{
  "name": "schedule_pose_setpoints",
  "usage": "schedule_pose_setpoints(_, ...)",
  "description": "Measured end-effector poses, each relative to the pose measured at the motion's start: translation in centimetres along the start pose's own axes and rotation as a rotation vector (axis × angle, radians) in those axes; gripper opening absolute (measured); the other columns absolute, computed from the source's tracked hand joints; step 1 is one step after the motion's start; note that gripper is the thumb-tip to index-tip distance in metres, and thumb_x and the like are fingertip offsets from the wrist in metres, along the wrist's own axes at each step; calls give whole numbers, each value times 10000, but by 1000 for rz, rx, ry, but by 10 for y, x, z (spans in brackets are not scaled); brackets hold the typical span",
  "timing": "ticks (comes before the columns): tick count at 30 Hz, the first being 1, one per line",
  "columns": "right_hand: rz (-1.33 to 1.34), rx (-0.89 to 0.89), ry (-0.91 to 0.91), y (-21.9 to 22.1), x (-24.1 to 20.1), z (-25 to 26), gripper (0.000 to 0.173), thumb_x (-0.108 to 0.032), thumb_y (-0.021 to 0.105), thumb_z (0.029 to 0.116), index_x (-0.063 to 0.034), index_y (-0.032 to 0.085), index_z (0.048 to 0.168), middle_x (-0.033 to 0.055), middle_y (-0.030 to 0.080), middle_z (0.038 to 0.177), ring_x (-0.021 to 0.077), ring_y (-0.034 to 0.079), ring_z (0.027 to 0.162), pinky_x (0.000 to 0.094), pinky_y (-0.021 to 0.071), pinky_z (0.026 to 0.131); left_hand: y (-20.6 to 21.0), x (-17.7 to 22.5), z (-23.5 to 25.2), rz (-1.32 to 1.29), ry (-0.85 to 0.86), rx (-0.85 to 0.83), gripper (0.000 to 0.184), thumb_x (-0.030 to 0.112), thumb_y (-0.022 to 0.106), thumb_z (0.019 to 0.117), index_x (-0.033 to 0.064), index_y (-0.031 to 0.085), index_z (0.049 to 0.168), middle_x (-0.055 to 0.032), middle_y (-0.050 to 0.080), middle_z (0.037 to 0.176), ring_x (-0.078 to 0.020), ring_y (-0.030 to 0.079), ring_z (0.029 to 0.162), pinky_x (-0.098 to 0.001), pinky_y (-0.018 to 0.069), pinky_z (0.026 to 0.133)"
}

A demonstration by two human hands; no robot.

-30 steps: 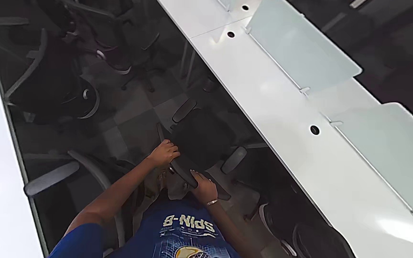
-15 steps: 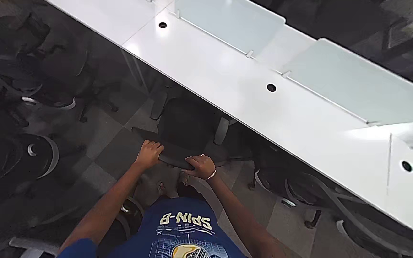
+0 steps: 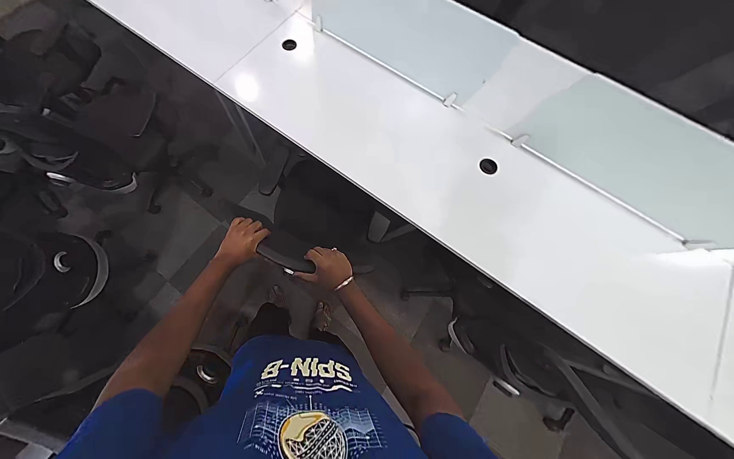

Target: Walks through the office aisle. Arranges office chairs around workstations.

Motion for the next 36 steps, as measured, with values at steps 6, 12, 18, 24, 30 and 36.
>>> schedule_pose_setpoints(6,0,-80,257,-6,-8,101,678,-695,565,919,-118,684,1254,94,695,1260,251,666,1181,461,529,982,-39,-91,61,-52,-4,220,490,225,919,685,93,741,1123,-171,698,1138,-375,630,1182,-558,304,1211)
schedule_pose_setpoints(12,-67,152,319,-28,-9,185,624,-668,632,882,-106,741,1132,90,745,1135,267,729,1016,494,586,850,-62,-166,127,-94,76,210,459,134,897,693,122,736,1123,-148,690,1114,-348,630,1155,-543,299,1221)
schedule_pose_setpoints(18,-173,205,377,-50,-2,246,540,-590,739,843,-89,760,1041,106,755,1050,294,739,947,553,594,796,-73,-211,176,-151,106,174,519,77,866,697,135,705,1188,-166,669,1213,-365,591,1219,-568,293,1204)
schedule_pose_setpoints(24,-132,178,359,-49,20,252,499,-490,801,833,-46,746,1055,171,723,1019,348,711,941,596,575,817,-83,-207,176,-255,90,250,219,77,701,922,119,742,1133,-190,664,1252,-389,579,1233,-588,321,1177)
schedule_pose_setpoints(30,401,353,271,-69,-47,290,479,-273,342,1100,104,625,1185,206,673,1133,205,661,1063,369,547,975,-81,-218,127,-538,114,417,693,181,959,614,179,724,1266,-166,599,1429,-382,401,1466,-571,183,1265)
schedule_pose_setpoints(36,455,342,-281,-73,-183,443,343,-146,472,1052,153,633,1002,134,688,918,31,674,915,207,550,904,-33,-355,-4,-874,-337,631,533,120,822,810,131,672,1321,-155,562,1465,-353,487,1392,-579,368,1162)
Point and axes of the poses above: each hand's wrist, its own z-axis towards the middle knuckle, its own y-axis out of the palm, x = y × z, the point moved 10 cm from there along z, towards the middle knuckle
